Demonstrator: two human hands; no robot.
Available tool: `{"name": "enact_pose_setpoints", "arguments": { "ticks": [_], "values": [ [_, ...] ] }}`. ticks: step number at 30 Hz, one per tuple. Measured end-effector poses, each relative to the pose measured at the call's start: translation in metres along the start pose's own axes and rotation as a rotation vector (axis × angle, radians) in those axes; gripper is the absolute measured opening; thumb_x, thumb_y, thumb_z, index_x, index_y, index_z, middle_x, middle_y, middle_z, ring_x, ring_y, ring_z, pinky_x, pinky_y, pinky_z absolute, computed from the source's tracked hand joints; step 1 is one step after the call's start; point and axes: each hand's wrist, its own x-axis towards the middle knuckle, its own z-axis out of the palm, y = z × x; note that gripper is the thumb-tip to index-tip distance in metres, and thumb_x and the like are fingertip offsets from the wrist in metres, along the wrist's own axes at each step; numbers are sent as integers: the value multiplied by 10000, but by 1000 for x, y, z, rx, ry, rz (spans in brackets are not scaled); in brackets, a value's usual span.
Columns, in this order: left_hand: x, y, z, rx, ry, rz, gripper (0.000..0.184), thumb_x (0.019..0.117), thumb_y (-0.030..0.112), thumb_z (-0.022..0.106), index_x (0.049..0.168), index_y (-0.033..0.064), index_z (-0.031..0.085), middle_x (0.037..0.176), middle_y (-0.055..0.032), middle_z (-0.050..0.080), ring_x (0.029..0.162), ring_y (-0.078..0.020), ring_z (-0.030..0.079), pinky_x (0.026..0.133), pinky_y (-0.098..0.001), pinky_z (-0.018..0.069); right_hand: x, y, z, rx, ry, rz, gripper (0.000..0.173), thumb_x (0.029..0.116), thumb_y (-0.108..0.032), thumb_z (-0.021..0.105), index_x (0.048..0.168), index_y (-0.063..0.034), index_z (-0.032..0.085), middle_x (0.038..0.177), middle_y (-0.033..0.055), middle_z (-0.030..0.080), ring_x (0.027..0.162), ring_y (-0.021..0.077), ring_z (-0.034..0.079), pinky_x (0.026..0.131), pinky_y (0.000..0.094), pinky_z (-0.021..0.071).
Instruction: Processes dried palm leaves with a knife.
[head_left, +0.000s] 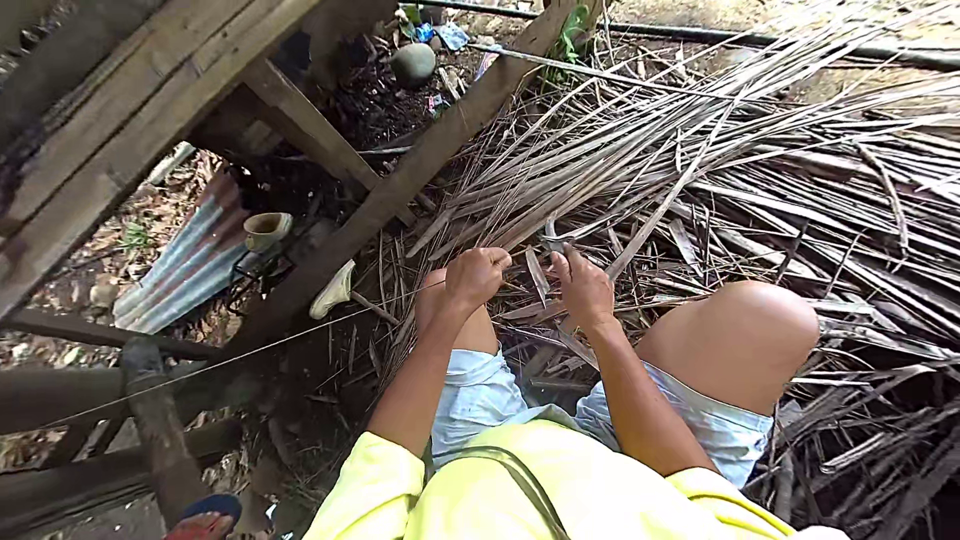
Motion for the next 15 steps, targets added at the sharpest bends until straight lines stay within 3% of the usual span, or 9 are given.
{"name": "enact_pose_setpoints", "arguments": {
  "ticks": [1, 5, 8, 10, 13, 15],
  "values": [
    [-3, -5, -2, 4, -2, -7, 285, 1074, 276, 541, 1121, 132, 783, 1061, -122, 765, 1040, -319, 716, 928, -610, 516, 4, 4, -8, 8, -9, 61, 565, 1118, -458, 318, 1287, -7, 613, 1074, 286, 684, 1006, 499, 672, 798, 693, 510],
    [-13, -9, -1, -8, -53, -25, 282, 1074, 292, 557, 1119, 131, 785, 1059, -124, 761, 1051, -312, 705, 957, -610, 497, 26, 23, -36, 85, -39, 346, 599, 1121, -450, 299, 1253, 19, 646, 1177, 305, 667, 1161, 492, 623, 955, 700, 451],
    [-28, 8, 9, 24, 6, 93, 272, 1073, 295, 571, 1088, 116, 775, 992, -150, 750, 957, -363, 710, 850, -630, 528, 34, 31, -33, 85, 2, 437, 607, 1116, -472, 307, 1166, 21, 657, 1145, 296, 675, 1145, 484, 632, 937, 679, 461],
    [-26, 19, 17, 44, 13, 151, 270, 1073, 273, 569, 1070, 103, 779, 959, -159, 748, 926, -373, 713, 801, -624, 526, 38, 38, -31, 126, 44, 483, 602, 1118, -460, 311, 1171, 25, 665, 1181, 291, 667, 1178, 474, 617, 971, 672, 447],
    [-8, 28, 15, 25, -126, 77, 290, 1078, 276, 548, 1121, 115, 785, 1043, -140, 764, 1028, -343, 712, 912, -617, 506, 39, 33, -34, 127, 111, 540, 596, 1121, -462, 290, 1246, -1, 646, 1212, 275, 670, 1201, 448, 619, 991, 646, 445],
    [-1, 29, 14, -48, -165, 65, 281, 1073, 275, 563, 1090, 108, 788, 1023, -135, 757, 1008, -326, 705, 902, -615, 503, 37, 29, -38, 96, 151, 561, 594, 1122, -464, 276, 1265, -10, 631, 1195, 260, 681, 1174, 428, 642, 963, 630, 472]
  ]
}}
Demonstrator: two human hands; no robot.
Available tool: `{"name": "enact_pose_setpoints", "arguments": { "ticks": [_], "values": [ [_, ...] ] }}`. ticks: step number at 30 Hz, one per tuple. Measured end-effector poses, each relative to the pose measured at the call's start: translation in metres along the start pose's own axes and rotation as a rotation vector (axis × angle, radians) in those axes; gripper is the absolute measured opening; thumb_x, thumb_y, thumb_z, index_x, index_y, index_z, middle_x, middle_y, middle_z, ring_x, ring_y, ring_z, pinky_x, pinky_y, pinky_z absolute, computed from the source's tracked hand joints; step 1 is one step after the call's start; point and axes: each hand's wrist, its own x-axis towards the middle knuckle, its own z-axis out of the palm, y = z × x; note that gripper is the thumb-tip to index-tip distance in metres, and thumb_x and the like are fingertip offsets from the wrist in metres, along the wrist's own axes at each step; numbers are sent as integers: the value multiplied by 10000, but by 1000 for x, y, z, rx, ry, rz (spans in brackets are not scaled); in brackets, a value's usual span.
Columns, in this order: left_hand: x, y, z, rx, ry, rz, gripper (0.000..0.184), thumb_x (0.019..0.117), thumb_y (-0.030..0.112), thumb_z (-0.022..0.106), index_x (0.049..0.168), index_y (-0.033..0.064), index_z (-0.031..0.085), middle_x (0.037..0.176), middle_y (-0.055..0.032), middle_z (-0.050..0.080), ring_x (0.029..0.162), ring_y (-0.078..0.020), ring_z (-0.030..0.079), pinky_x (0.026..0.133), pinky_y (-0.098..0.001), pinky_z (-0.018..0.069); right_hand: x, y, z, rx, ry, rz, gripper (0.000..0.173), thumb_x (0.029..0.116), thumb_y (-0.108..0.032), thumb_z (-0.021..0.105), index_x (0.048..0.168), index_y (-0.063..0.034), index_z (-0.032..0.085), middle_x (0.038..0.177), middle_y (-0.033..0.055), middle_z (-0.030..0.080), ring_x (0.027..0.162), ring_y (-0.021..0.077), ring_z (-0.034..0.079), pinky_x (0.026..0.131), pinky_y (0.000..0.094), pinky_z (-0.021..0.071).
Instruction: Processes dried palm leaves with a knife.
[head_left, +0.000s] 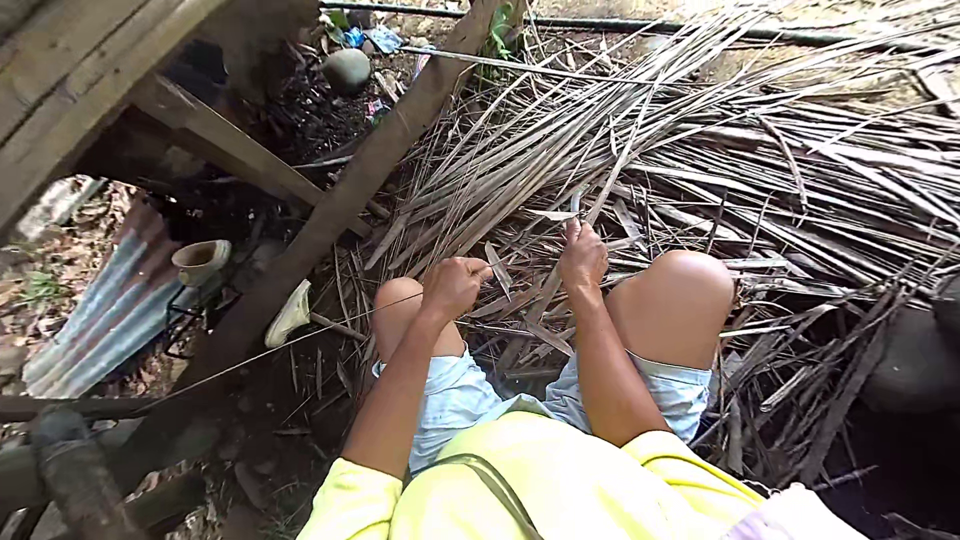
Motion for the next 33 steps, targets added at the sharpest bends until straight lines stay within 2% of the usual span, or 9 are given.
{"name": "enact_pose_setpoints", "arguments": {
  "ticks": [7, 10, 16, 20, 23, 25, 28, 31, 33],
  "values": [
    [-5, 6, -22, 3, 29, 16, 261, 1067, 245, 573, 1067, 106, 794, 1022, -140, 756, 1024, -338, 696, 902, -632, 486, -2, -4, 1, 70, 21, -57, 586, 1127, -442, 265, 1333, -28, 625, 1249, 232, 678, 1207, 401, 632, 1009, 609, 457],
    [1, 0, -25, 90, 43, 77, 275, 1071, 246, 561, 1074, 93, 790, 1054, -160, 760, 1055, -366, 702, 920, -638, 486, 0, -4, 2, 143, -32, -38, 594, 1128, -429, 295, 1135, 33, 668, 1117, 264, 679, 1112, 416, 646, 944, 613, 469],
    [7, -26, -58, 116, 39, 98, 272, 1063, 246, 569, 1043, 83, 786, 1014, -161, 750, 1013, -354, 700, 892, -652, 491, -31, -5, 9, -55, -121, -332, 595, 1124, -433, 283, 1392, 13, 569, 1191, 286, 675, 1139, 472, 647, 949, 662, 484],
    [-2, -36, -72, 150, 24, 33, 267, 1058, 250, 584, 1000, 84, 785, 985, -162, 741, 992, -358, 688, 874, -649, 474, -27, -9, 15, -89, -97, -215, 612, 1124, -460, 253, 1229, 18, 620, 1157, 259, 680, 1152, 428, 647, 936, 627, 483],
    [8, -36, -65, 79, 47, 23, 260, 1056, 252, 590, 1019, 88, 789, 1001, -146, 744, 999, -330, 687, 891, -626, 481, -58, -9, 27, -82, -99, -460, 562, 1136, -390, 266, 1374, 27, 557, 1143, 284, 672, 1029, 474, 677, 816, 644, 539],
    [7, -50, -72, 7, 76, 73, 246, 1047, 211, 595, 1004, 55, 782, 988, -141, 744, 972, -294, 694, 897, -595, 507, -31, 5, 21, -89, -117, -258, 525, 1133, -358, 266, 1377, -28, 594, 1214, 288, 662, 1118, 487, 646, 904, 671, 502],
    [-10, -76, -97, -18, 192, 29, 231, 1034, 175, 612, 957, 38, 781, 918, -144, 735, 896, -294, 680, 837, -606, 495, 12, 14, -5, 42, 32, 89, 636, 1126, -431, 239, 1190, 45, 656, 1240, 282, 657, 1231, 422, 611, 1016, 603, 450],
    [-18, -74, -98, 28, 206, -107, 257, 1060, 232, 588, 1029, 75, 788, 992, -159, 746, 993, -345, 690, 890, -656, 477, 4, 0, 0, 315, 77, -89, 602, 1121, -446, 308, 1110, 31, 674, 982, 246, 670, 962, 390, 646, 869, 598, 472],
    [-12, -65, -84, 48, 204, -150, 271, 1069, 268, 569, 1100, 114, 789, 1083, -146, 756, 1088, -351, 690, 952, -665, 473, -16, 6, 5, 471, 21, -242, 565, 1114, -486, 327, 1254, -43, 650, 812, 148, 617, 685, 292, 568, 661, 517, 482]
  ]
}}
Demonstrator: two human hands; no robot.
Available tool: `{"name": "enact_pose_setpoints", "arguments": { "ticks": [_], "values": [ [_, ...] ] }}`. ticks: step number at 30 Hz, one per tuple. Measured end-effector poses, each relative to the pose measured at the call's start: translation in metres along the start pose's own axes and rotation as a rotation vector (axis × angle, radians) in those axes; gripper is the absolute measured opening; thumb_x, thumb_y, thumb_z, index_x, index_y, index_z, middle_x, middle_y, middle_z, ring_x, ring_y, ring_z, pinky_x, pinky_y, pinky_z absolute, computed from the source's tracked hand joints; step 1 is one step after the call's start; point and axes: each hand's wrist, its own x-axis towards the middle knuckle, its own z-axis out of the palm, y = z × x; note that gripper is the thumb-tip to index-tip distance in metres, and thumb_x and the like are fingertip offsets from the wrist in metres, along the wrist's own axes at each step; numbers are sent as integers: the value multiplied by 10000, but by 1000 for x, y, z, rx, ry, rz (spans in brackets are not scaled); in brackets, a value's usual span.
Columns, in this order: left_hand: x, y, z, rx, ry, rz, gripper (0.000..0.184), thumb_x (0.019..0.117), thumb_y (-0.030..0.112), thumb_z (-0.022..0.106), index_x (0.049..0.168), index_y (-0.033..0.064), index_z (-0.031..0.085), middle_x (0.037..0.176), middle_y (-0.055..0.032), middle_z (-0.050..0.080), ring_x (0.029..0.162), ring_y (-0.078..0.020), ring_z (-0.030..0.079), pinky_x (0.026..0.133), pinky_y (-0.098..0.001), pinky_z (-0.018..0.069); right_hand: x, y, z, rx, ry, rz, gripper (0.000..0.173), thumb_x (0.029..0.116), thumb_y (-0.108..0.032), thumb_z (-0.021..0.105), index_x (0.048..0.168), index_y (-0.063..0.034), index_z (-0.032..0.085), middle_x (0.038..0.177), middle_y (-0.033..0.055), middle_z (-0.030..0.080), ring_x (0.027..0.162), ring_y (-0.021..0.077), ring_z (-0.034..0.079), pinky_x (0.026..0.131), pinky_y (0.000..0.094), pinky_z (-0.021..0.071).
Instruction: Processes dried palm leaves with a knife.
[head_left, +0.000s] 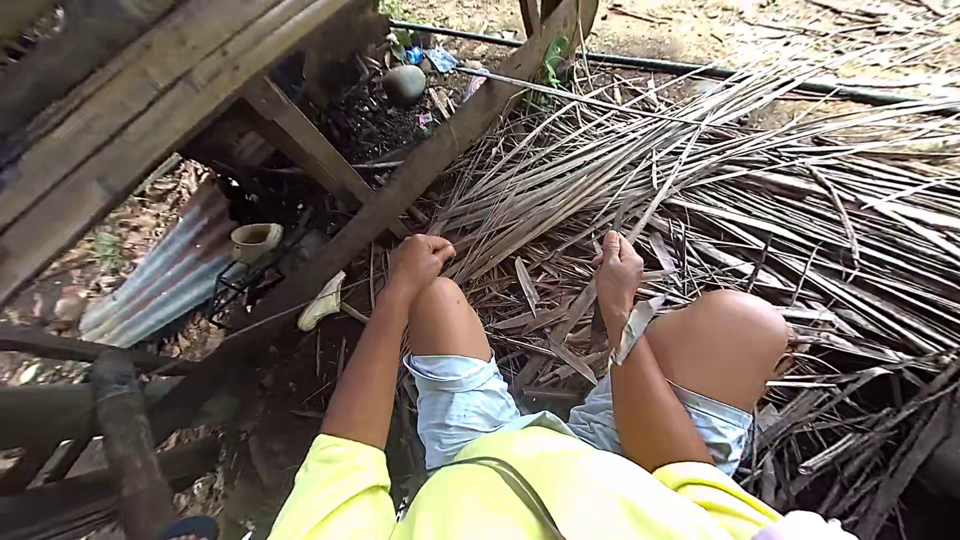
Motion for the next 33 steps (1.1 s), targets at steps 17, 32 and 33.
{"name": "enact_pose_setpoints", "arguments": {
  "ticks": [17, 32, 33],
  "values": [
    [-14, 38, 94, 232, 274, 351, 224, 1027, 122, 577, 1049, 41, 785, 891, -167, 738, 838, -369, 732, 710, -558, 563, -45, 10, 61, 258, -469, -75, 461, 1067, -266, 565, 1510, -145, 526, 693, 36, 594, 516, 97, 456, 529, 295, 438],
    [-8, 13, 80, 41, 182, 372, 236, 1037, 145, 594, 1129, 66, 796, 1096, -142, 780, 1006, -327, 756, 891, -588, 558, 0, 18, 28, 430, -209, 44, 415, 1065, -193, 567, 1449, -36, 558, 643, -11, 547, 459, 49, 438, 441, 225, 403],
    [-8, 13, 74, 29, 148, 357, 242, 1044, 157, 588, 1134, 65, 793, 1118, -138, 776, 1037, -320, 748, 923, -588, 549, 6, 18, 22, 453, -176, 49, 406, 1062, -179, 571, 1440, -32, 560, 656, -17, 547, 462, 40, 431, 435, 211, 387]
  ]
}}
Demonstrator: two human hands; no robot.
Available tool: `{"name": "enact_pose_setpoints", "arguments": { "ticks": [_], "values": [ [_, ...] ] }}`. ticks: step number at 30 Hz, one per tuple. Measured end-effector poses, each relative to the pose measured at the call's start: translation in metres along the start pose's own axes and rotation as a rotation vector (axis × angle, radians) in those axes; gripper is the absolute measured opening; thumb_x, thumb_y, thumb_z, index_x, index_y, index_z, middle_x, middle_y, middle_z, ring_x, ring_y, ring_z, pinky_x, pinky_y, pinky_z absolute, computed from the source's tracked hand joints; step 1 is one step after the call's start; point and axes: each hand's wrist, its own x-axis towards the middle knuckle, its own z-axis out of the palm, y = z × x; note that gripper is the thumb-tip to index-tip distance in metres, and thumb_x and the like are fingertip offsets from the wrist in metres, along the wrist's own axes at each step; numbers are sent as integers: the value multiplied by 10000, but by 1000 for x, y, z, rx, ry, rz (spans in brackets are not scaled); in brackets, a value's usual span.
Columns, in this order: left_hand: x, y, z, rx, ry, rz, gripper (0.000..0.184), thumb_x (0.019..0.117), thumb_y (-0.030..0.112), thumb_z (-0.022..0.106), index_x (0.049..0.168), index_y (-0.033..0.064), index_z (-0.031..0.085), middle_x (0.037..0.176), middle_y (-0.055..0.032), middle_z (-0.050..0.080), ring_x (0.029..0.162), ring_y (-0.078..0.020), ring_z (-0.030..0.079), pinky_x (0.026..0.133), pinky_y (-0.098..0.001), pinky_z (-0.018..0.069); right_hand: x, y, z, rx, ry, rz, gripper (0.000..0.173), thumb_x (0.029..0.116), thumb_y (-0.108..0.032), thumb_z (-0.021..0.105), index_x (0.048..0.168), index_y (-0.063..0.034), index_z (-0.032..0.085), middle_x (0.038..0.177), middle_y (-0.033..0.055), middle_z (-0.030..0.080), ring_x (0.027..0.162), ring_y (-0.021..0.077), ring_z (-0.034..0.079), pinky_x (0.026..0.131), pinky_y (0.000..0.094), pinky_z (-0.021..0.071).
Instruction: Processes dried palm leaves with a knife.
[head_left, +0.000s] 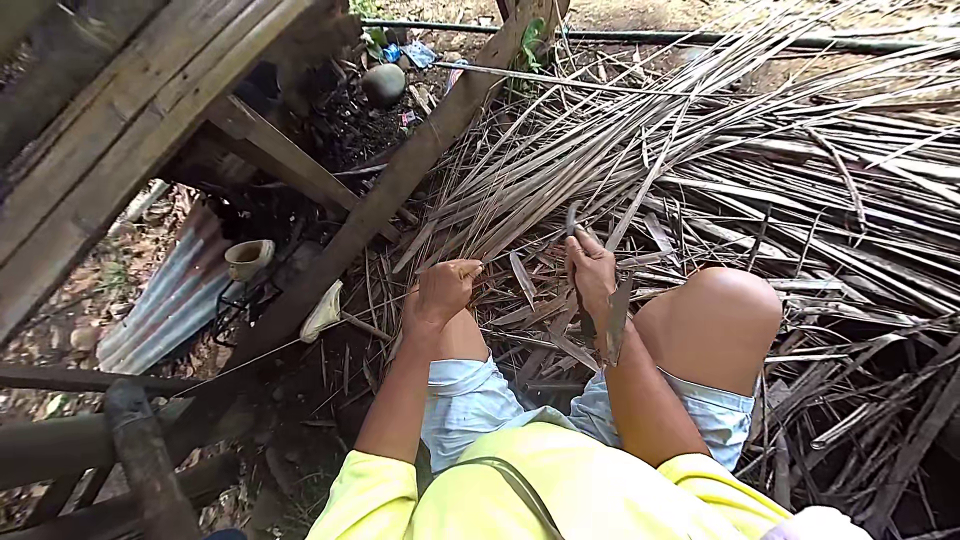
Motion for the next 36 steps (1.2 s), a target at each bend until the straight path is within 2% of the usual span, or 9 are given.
{"name": "enact_pose_setpoints", "arguments": {
  "ticks": [3, 5, 7, 13, 17, 22, 25, 32, 36],
  "values": [
    [1, 2, -12, 8, -34, -20, 248, 1050, 176, 590, 1140, 64, 792, 1134, -138, 772, 1066, -318, 740, 943, -586, 535, 13, 2, -17, -29, 81, -54, 399, 1059, -178, 574, 1431, -34, 569, 726, -8, 596, 506, 29, 451, 473, 205, 400],
    [0, -4, -23, 51, -40, -75, 256, 1056, 193, 578, 1142, 81, 791, 1148, -131, 769, 1084, -321, 733, 952, -598, 525, 23, 4, -35, -23, 253, -9, 421, 1084, -246, 524, 1461, -58, 540, 666, -5, 534, 473, 65, 438, 449, 243, 405],
    [-1, -14, -36, 72, -59, -165, 267, 1067, 213, 566, 1154, 91, 788, 1136, -142, 768, 1086, -347, 722, 954, -629, 506, 22, -6, -46, -27, 338, 33, 456, 1108, -284, 467, 1520, -87, 470, 721, -2, 514, 492, 76, 436, 464, 244, 408],
    [18, 9, -26, 44, -226, -267, 307, 1095, 268, 507, 1194, 123, 759, 1113, -152, 753, 1099, -346, 698, 968, -622, 494, -43, -10, 23, -104, -364, -65, 493, 1085, -231, 520, 1568, -182, 430, 677, 76, 563, 480, 142, 470, 466, 310, 451],
    [26, 25, -10, -11, -278, -285, 299, 1090, 284, 522, 1166, 125, 763, 1100, -135, 750, 1082, -332, 695, 950, -624, 496, -51, 4, 42, -82, -458, 71, 613, 1059, -163, 578, 1618, -145, 325, 725, 98, 608, 527, 140, 517, 516, 300, 476],
    [13, 26, -21, -42, -254, -291, 277, 1079, 276, 545, 1114, 136, 781, 1045, -113, 755, 1016, -299, 705, 912, -601, 511, -47, -2, 33, -57, -396, 42, 490, 1070, -182, 558, 1550, -138, 467, 683, 65, 574, 499, 108, 465, 487, 268, 431],
    [-6, 23, -32, -73, -159, -196, 249, 1070, 263, 582, 1031, 129, 788, 883, -96, 731, 790, -263, 681, 732, -556, 531, -40, -8, 26, 45, -382, 33, 459, 1063, -147, 564, 1518, -131, 511, 663, 45, 571, 476, 80, 469, 455, 233, 426],
    [-25, 9, -57, -159, -192, -173, 224, 1058, 210, 602, 976, 112, 786, 897, -67, 737, 778, -212, 669, 725, -503, 531, -24, -16, -8, 99, -220, -11, 414, 1059, -187, 580, 1470, -136, 563, 644, 2, 555, 436, 54, 416, 397, 200, 371],
    [-20, 12, -65, -226, -222, -147, 218, 1055, 151, 593, 955, 81, 773, 847, -38, 712, 718, -123, 609, 696, -376, 504, -8, -28, -13, 192, -110, -110, 366, 1006, -41, 619, 1366, 26, 601, 675, -38, 634, 476, 1, 507, 434, 168, 437]
  ]
}}
